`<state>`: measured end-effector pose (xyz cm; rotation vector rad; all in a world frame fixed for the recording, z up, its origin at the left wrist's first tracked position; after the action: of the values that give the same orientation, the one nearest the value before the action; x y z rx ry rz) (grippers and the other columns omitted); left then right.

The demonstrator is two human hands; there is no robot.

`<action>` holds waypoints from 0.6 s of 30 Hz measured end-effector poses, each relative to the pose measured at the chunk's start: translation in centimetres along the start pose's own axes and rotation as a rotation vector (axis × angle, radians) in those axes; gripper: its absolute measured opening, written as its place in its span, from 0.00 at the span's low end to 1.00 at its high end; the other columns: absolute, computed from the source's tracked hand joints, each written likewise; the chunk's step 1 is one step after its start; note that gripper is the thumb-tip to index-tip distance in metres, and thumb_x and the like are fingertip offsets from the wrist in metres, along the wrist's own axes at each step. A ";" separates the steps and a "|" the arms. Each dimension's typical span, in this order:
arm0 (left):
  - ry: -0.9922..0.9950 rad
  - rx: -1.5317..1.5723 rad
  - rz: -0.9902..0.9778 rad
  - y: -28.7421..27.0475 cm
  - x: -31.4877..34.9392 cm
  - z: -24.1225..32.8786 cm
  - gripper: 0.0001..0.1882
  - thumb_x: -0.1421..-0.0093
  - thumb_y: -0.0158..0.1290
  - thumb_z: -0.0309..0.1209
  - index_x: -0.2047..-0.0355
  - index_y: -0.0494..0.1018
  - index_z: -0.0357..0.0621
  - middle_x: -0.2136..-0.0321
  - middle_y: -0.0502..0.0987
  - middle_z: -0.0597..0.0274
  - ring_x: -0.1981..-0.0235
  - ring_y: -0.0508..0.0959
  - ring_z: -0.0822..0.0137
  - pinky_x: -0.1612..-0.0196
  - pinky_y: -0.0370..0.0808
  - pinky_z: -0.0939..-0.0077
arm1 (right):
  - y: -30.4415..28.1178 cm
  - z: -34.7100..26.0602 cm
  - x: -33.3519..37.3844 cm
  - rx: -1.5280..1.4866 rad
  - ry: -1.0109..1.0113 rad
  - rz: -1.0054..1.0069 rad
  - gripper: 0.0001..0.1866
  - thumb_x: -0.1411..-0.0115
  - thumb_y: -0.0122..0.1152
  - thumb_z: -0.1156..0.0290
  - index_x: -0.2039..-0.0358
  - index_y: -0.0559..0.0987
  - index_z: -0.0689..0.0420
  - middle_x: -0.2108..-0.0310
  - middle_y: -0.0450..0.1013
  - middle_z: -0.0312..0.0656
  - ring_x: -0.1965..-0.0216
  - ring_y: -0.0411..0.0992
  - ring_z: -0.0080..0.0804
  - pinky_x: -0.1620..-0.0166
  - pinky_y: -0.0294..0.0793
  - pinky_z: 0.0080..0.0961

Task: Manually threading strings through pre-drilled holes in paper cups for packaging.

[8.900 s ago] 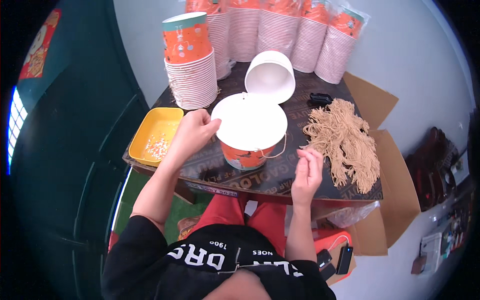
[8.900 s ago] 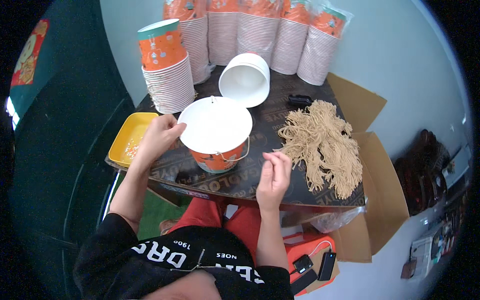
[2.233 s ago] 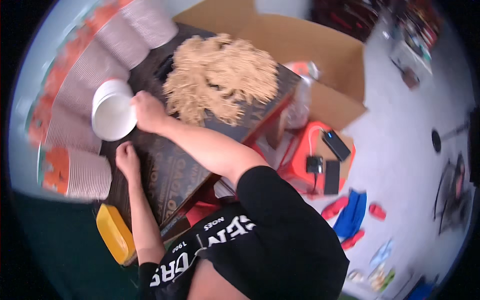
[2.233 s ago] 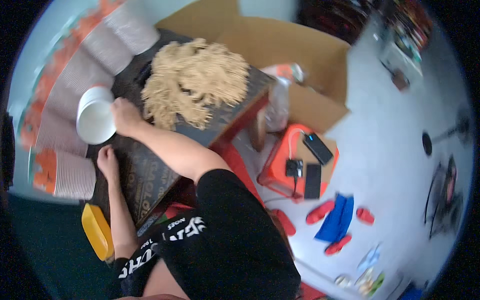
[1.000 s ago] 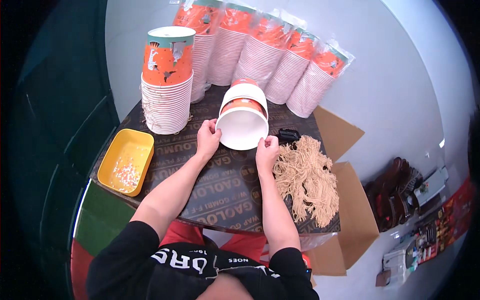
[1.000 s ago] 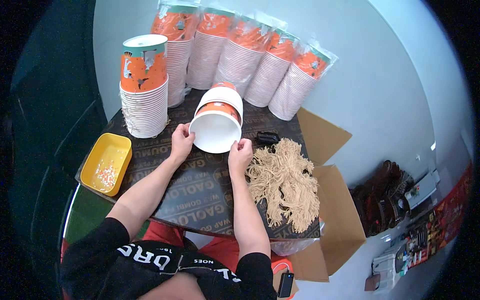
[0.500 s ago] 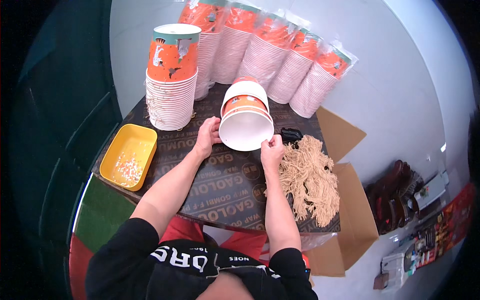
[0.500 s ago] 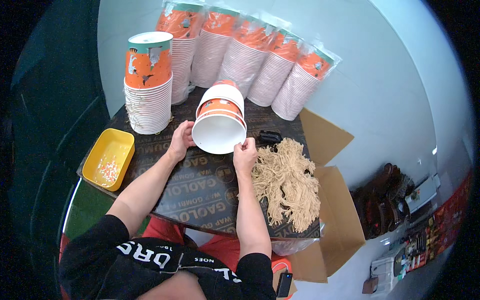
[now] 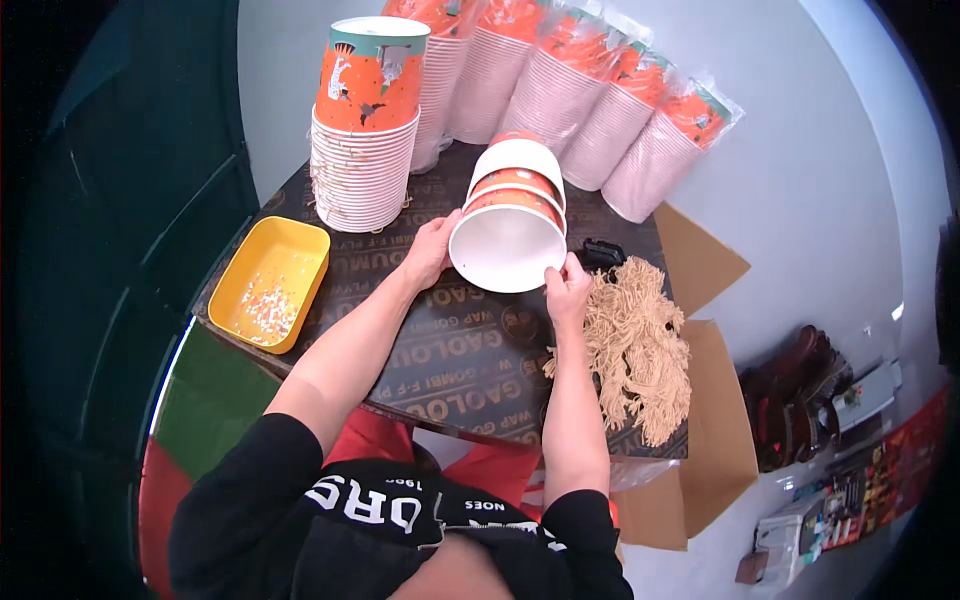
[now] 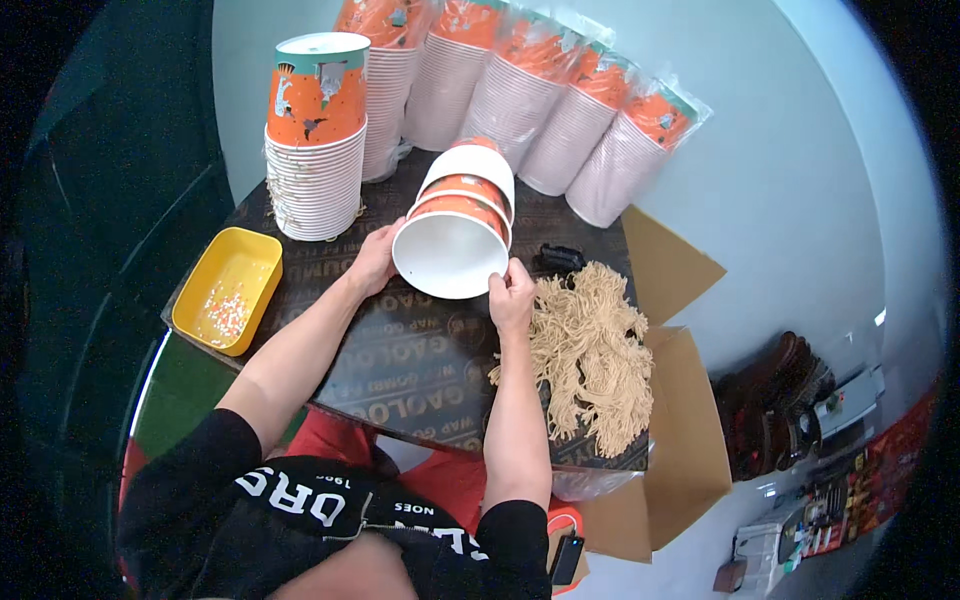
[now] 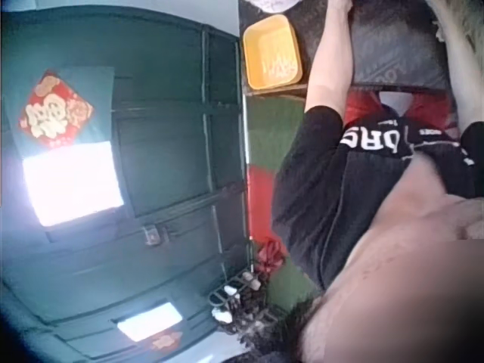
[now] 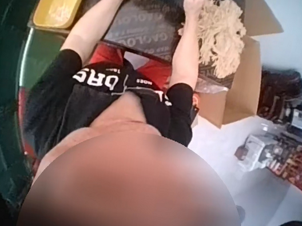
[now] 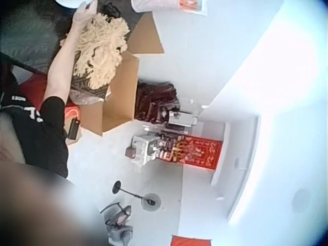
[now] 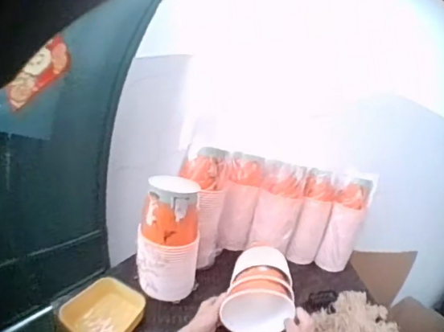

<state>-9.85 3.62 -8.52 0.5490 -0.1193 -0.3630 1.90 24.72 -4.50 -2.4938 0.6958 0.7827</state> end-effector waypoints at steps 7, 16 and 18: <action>0.023 0.018 0.098 0.2 0.1 0.3 0.21 0.31 0.46 0.42 0.62 0.71 0.31 0.68 0.79 0.53 0.73 0.80 0.65 0.71 0.78 0.76 | -1.9 -1.8 -0.7 -0.103 -0.128 0.047 0.09 0.46 0.53 0.77 0.80 0.64 0.61 0.82 0.57 0.32 0.79 0.56 0.19 0.75 0.57 0.23; 0.365 -0.201 0.432 -0.7 2.9 6.0 0.12 0.37 0.49 0.35 0.63 0.73 0.38 0.68 0.74 0.63 0.66 0.75 0.70 0.64 0.73 0.76 | -2.6 -2.0 -0.9 -0.246 -0.247 0.017 0.04 0.34 0.55 0.74 0.63 0.74 0.62 0.51 0.74 0.44 0.60 0.73 0.22 0.58 0.74 0.20; 0.437 -0.173 0.260 -0.7 3.9 8.2 0.15 0.34 0.46 0.38 0.60 0.74 0.38 0.64 0.77 0.59 0.63 0.77 0.68 0.61 0.74 0.74 | -2.0 -2.2 -0.9 -0.294 -0.180 -0.018 0.03 0.34 0.54 0.76 0.62 0.75 0.61 0.48 0.73 0.46 0.60 0.74 0.23 0.59 0.74 0.19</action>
<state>-8.09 -2.38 -1.91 0.4243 0.2584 0.0052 3.30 25.41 -1.76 -2.6361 0.5265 1.1595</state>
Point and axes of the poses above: each hand's wrist, its own x-axis away from the middle knuckle, its own y-axis out of the palm, z = x × y, the point moved 3 cm from there along -x, towards the middle knuckle
